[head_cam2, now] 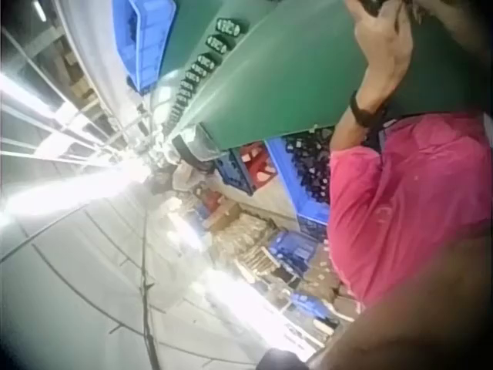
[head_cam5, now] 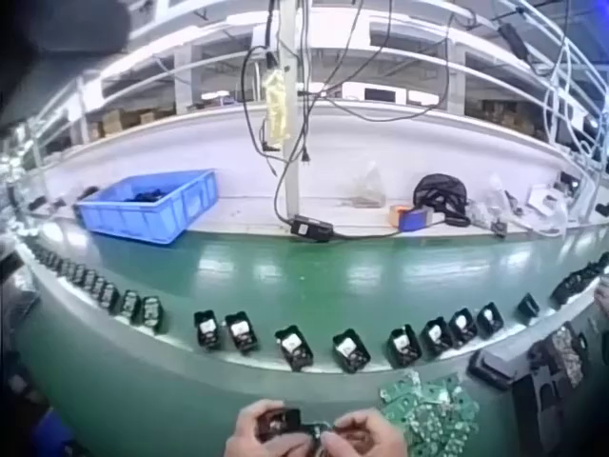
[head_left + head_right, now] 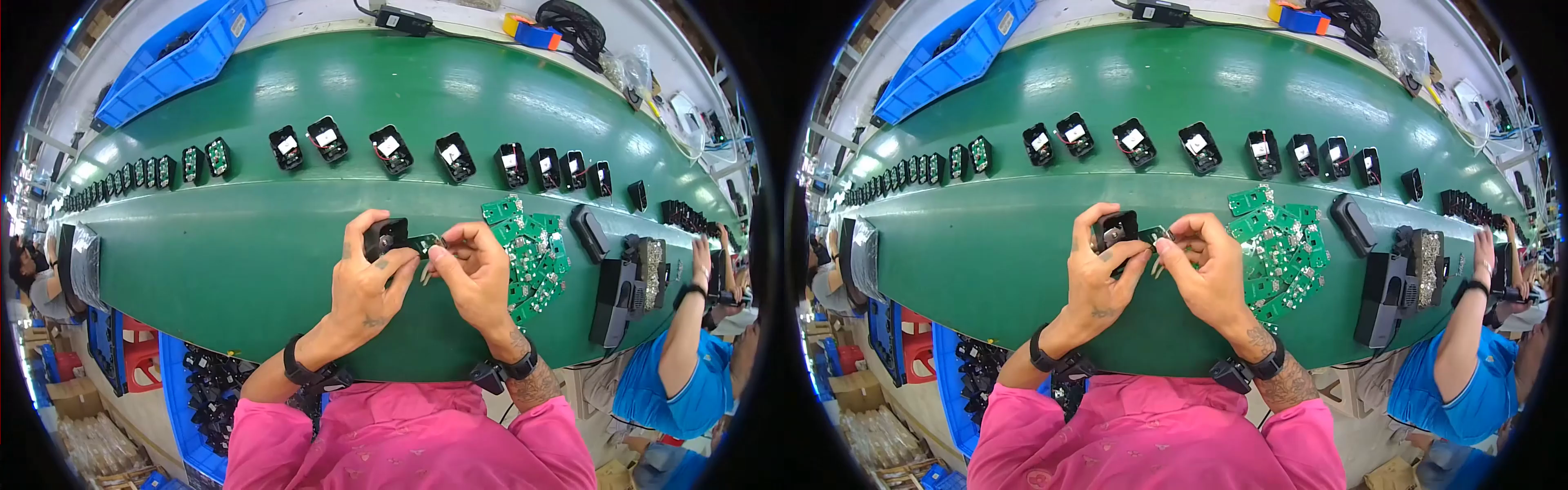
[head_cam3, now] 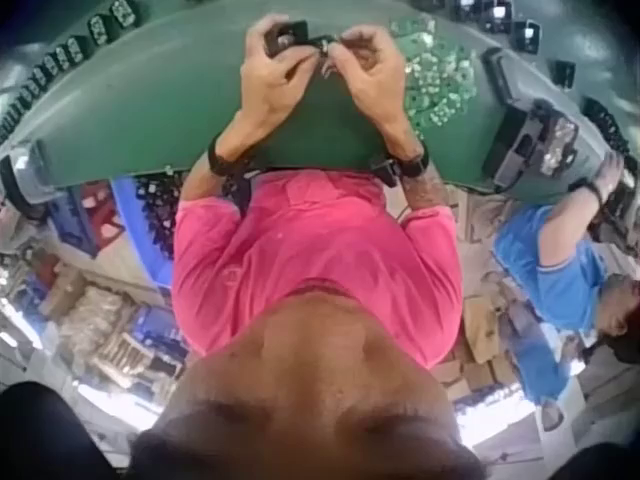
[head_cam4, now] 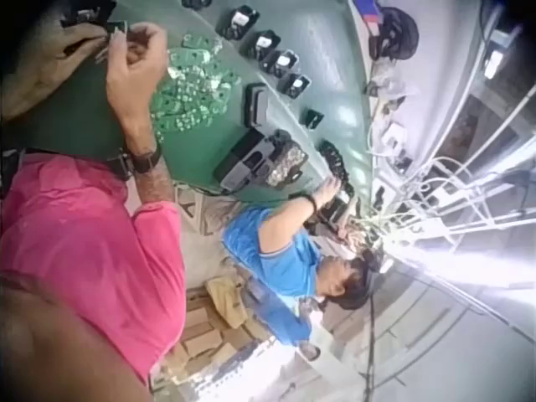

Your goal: The person picks up a black plastic housing and a green circuit board, fits the board into the housing by hand, and presses them together. After securing the components, the person places the assembled unit onto the green conveyor belt and reaches for another set.

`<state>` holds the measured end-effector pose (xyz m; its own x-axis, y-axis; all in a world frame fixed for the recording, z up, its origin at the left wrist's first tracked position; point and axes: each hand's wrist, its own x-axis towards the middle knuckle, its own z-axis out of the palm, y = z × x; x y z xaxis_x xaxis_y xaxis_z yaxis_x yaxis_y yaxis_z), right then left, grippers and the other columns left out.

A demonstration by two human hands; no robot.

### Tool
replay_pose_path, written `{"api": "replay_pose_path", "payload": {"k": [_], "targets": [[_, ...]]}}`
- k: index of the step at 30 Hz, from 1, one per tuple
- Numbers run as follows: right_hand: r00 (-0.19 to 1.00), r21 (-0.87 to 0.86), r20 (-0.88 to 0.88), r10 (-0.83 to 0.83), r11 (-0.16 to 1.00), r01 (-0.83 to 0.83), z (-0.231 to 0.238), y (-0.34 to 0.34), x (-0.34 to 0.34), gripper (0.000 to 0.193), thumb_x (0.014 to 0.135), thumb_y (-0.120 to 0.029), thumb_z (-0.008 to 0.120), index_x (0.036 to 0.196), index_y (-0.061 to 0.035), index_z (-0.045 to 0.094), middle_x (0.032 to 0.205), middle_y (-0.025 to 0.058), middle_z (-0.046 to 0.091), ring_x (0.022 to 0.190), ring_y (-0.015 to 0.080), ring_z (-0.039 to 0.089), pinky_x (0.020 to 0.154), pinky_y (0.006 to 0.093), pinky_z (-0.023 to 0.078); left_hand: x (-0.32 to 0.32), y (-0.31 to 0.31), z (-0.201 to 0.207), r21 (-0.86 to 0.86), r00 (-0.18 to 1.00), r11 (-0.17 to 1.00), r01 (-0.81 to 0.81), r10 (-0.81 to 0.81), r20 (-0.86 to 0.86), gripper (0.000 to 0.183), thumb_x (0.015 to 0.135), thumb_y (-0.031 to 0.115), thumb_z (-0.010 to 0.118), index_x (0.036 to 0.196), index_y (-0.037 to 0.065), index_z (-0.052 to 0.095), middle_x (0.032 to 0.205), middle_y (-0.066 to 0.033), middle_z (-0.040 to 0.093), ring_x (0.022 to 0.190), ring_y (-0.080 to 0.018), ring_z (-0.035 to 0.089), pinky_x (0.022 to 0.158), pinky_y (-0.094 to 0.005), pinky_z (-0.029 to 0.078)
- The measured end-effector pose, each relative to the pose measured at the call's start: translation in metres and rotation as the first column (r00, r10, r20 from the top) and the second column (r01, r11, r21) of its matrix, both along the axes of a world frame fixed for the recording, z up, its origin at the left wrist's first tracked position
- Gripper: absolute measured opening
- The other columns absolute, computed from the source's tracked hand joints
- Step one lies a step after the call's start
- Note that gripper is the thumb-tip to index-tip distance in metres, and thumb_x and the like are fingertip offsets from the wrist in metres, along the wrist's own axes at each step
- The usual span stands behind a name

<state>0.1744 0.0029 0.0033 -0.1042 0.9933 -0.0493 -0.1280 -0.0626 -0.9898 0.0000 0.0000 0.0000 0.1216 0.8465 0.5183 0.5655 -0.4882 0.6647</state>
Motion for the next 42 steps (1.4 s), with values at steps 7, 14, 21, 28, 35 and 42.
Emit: {"api": "replay_pose_path", "payload": {"k": [7, 14, 21, 28, 35, 42], "targets": [[0.944, 0.378, 0.314, -0.1, 0.925, -0.028, -0.005, -0.003, -0.016, 0.02, 0.083, 0.001, 0.074, 0.097, 0.0008, 0.06, 0.093, 0.0078, 0.064, 0.078, 0.013, 0.065, 0.068, 0.0255, 0.055, -0.008, 0.003, 0.0, -0.088, 0.998, 0.994, -0.063, 0.062, -0.015, 0.01, 0.078, 0.008, 0.075, 0.088, 0.01, 0.071, 0.128, -0.0204, 0.048, 0.087, -0.0353, 0.066, 0.067, -0.04, 0.055], [0.833, 0.701, 0.489, -0.259, 0.685, -0.198, 0.0, -0.001, -0.018, 0.025, 0.081, -0.006, 0.074, 0.104, 0.0017, 0.065, 0.101, 0.0141, 0.066, 0.092, 0.0343, 0.063, 0.079, 0.0417, 0.052, -0.015, 0.006, 0.001, -0.397, 0.861, 0.842, 0.365, -0.144, 0.488, 0.041, 0.08, 0.001, 0.067, 0.12, 0.003, 0.059, 0.142, -0.0164, 0.034, 0.106, -0.0256, 0.061, 0.071, -0.0315, 0.058], [0.802, 0.768, 0.467, -0.373, 0.621, -0.158, -0.001, 0.001, -0.01, 0.019, 0.084, -0.003, 0.068, 0.103, 0.0002, 0.067, 0.102, 0.0115, 0.064, 0.086, 0.0304, 0.061, 0.077, 0.0377, 0.05, -0.018, 0.011, -0.009, -0.479, 0.765, 0.735, 0.479, -0.081, 0.639, 0.026, 0.092, 0.005, 0.06, 0.117, -0.002, 0.06, 0.141, -0.0132, 0.036, 0.094, -0.0145, 0.061, 0.067, -0.0256, 0.057], [0.877, 0.385, 0.443, -0.184, 0.923, -0.001, -0.009, 0.005, 0.001, 0.015, 0.091, -0.01, 0.069, 0.098, 0.0027, 0.066, 0.079, 0.0058, 0.064, 0.065, 0.0122, 0.057, 0.057, 0.0257, 0.044, -0.011, 0.008, -0.006, -0.398, 0.819, 0.801, 0.448, -0.189, 0.541, 0.047, 0.088, -0.003, 0.062, 0.133, 0.002, 0.051, 0.142, -0.0119, 0.036, 0.106, -0.0185, 0.059, 0.078, -0.028, 0.058], [0.997, -0.225, 0.042, 0.058, 0.973, -0.047, -0.007, 0.012, 0.011, 0.017, 0.095, -0.016, 0.066, 0.088, -0.0003, 0.065, 0.068, 0.0002, 0.061, 0.055, 0.0041, 0.052, 0.049, 0.0191, 0.039, -0.009, 0.011, -0.002, -0.359, 0.587, 0.767, 0.532, -0.028, 0.809, 0.092, 0.077, -0.005, 0.075, 0.152, 0.006, 0.023, 0.147, -0.0134, 0.036, 0.129, -0.0237, 0.047, 0.106, -0.0387, 0.045], [0.991, -0.258, 0.013, 0.137, 0.958, -0.129, -0.005, 0.014, 0.02, 0.019, 0.096, -0.017, 0.064, 0.085, -0.0021, 0.064, 0.067, 0.0003, 0.061, 0.053, 0.0035, 0.051, 0.046, 0.0187, 0.037, -0.017, 0.013, -0.002, -0.387, 0.569, 0.736, 0.556, 0.003, 0.822, 0.086, 0.075, -0.009, 0.076, 0.146, 0.006, 0.031, 0.139, -0.0115, 0.04, 0.123, -0.0251, 0.056, 0.098, -0.0329, 0.054]]}}
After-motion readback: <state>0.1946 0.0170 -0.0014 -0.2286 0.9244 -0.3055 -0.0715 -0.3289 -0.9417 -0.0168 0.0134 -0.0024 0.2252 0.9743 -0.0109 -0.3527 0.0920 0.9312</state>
